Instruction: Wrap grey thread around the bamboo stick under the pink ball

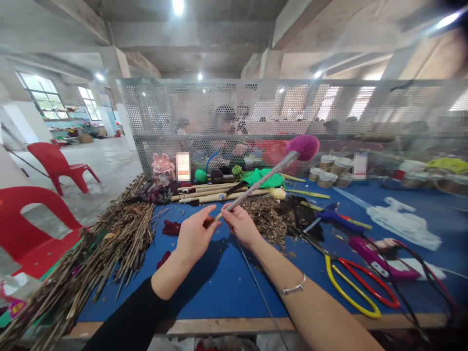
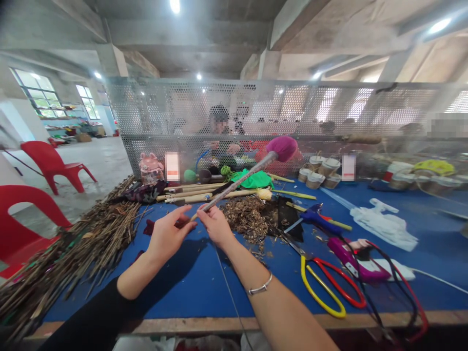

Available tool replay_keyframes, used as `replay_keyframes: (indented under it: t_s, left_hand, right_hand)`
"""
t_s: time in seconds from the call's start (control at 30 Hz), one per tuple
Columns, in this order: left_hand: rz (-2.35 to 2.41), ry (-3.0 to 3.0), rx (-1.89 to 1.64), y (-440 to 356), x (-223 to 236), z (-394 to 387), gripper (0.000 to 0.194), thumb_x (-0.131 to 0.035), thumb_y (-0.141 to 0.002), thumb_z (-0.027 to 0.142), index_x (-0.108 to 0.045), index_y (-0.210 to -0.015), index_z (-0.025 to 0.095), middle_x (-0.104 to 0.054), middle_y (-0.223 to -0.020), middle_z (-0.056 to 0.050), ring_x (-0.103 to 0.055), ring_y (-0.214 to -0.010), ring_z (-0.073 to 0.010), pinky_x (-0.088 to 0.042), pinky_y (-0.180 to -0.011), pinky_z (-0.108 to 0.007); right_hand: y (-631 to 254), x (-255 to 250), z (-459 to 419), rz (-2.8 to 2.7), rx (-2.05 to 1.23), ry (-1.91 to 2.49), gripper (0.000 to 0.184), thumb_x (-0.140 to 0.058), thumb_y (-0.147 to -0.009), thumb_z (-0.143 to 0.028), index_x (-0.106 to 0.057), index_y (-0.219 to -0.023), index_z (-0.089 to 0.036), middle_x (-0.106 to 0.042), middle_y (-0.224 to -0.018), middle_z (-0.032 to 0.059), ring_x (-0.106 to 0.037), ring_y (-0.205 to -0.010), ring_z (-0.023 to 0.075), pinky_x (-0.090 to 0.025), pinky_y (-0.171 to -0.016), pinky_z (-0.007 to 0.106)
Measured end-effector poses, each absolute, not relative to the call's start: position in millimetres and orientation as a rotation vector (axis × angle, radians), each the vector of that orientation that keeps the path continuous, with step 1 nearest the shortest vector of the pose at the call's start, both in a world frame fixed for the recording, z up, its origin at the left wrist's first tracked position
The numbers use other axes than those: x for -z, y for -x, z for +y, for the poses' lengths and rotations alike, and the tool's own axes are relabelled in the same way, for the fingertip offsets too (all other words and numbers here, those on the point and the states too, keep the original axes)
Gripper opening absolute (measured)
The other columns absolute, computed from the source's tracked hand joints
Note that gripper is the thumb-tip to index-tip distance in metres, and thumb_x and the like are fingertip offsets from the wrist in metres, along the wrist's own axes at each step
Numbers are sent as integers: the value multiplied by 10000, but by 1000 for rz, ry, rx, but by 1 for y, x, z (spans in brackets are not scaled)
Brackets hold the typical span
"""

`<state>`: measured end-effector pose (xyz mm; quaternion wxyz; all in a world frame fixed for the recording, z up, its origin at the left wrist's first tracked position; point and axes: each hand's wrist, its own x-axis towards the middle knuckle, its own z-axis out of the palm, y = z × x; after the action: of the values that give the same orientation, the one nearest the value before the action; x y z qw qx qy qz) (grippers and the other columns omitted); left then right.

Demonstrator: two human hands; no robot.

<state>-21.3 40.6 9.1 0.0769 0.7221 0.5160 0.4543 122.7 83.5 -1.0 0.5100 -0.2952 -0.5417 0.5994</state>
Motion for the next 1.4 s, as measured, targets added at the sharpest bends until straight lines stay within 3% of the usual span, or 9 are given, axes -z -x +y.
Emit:
replay_keyframes:
  t_s: [0.1,0.23,0.4,0.5,0.63,0.83,1.07,1.23,1.4]
  left_hand:
    - [1554,-2158,-1337,25,-13,40,363,-572,-818,316,-558,-1170,229,-701,-814,-14,-641,-707,-162,-483,-710,-279]
    - [1707,-2192,-1310,29,-15,42,245,-448,-884,290,-629,-1034,220,-707,-904,-47,-655,-796,-189,-477,-745,-300]
    - [1515,-2330,-1346,28,-9,46,282,-590,-792,258,-602,-1064,185,-655,-1017,-76,-604,-942,-205,-474,-829,-326]
    - [1475,-2213,-1397,27,-6,46,301,-593,-778,217,-601,-1078,196,-670,-935,-58,-626,-842,-182,-497,-766,-306]
    - [1440,-2017,-1376,29,-10,44,372,-591,-785,291,-572,-1147,206,-694,-827,-38,-646,-704,-166,-505,-678,-279]
    - [1345,-1969,-1185,27,-13,41,330,-459,-863,359,-544,-1126,178,-688,-725,-38,-625,-586,-162,-478,-591,-267]
    - [1537,-2171,-1292,20,-3,44,448,-611,-764,264,-512,-1195,188,-651,-898,-62,-612,-837,-200,-467,-781,-335]
    - [1463,-2035,-1308,24,-10,43,386,-573,-795,299,-535,-1170,215,-670,-788,-20,-625,-693,-162,-483,-681,-280]
    - [1395,-1793,-1228,26,-10,45,313,-421,-870,356,-567,-1089,188,-649,-627,-13,-606,-506,-158,-463,-514,-257]
  right_hand:
    - [-124,-2,81,-1308,-1453,678,401,-675,-678,-480,-469,-859,-188,-307,-446,-121,-209,-367,45,-123,-365,203]
    - [-122,-2,80,-1327,-1466,672,404,-684,-662,-478,-483,-854,-184,-291,-437,-120,-206,-363,45,-122,-360,199]
    - [-121,1,83,-1295,-1426,719,392,-676,-671,-475,-471,-838,-185,-305,-432,-122,-199,-355,42,-123,-351,200]
    - [-123,0,82,-1298,-1398,710,389,-672,-676,-478,-468,-830,-186,-320,-447,-116,-212,-359,42,-126,-350,202]
    - [-125,-4,78,-1308,-1434,677,394,-663,-691,-478,-470,-875,-188,-324,-464,-112,-213,-366,43,-129,-351,196]
    - [-124,-7,76,-1288,-1442,736,375,-650,-699,-477,-459,-850,-191,-322,-461,-112,-207,-369,42,-105,-358,199]
    - [-121,3,84,-1244,-1431,815,383,-658,-678,-469,-422,-806,-197,-320,-431,-124,-192,-351,41,-92,-357,207]
    - [-124,1,82,-1261,-1437,723,391,-664,-683,-468,-441,-851,-194,-317,-442,-123,-205,-361,45,-114,-351,196]
    - [-124,1,82,-1326,-1471,710,362,-644,-703,-465,-453,-849,-194,-324,-464,-114,-207,-375,49,-117,-361,201]
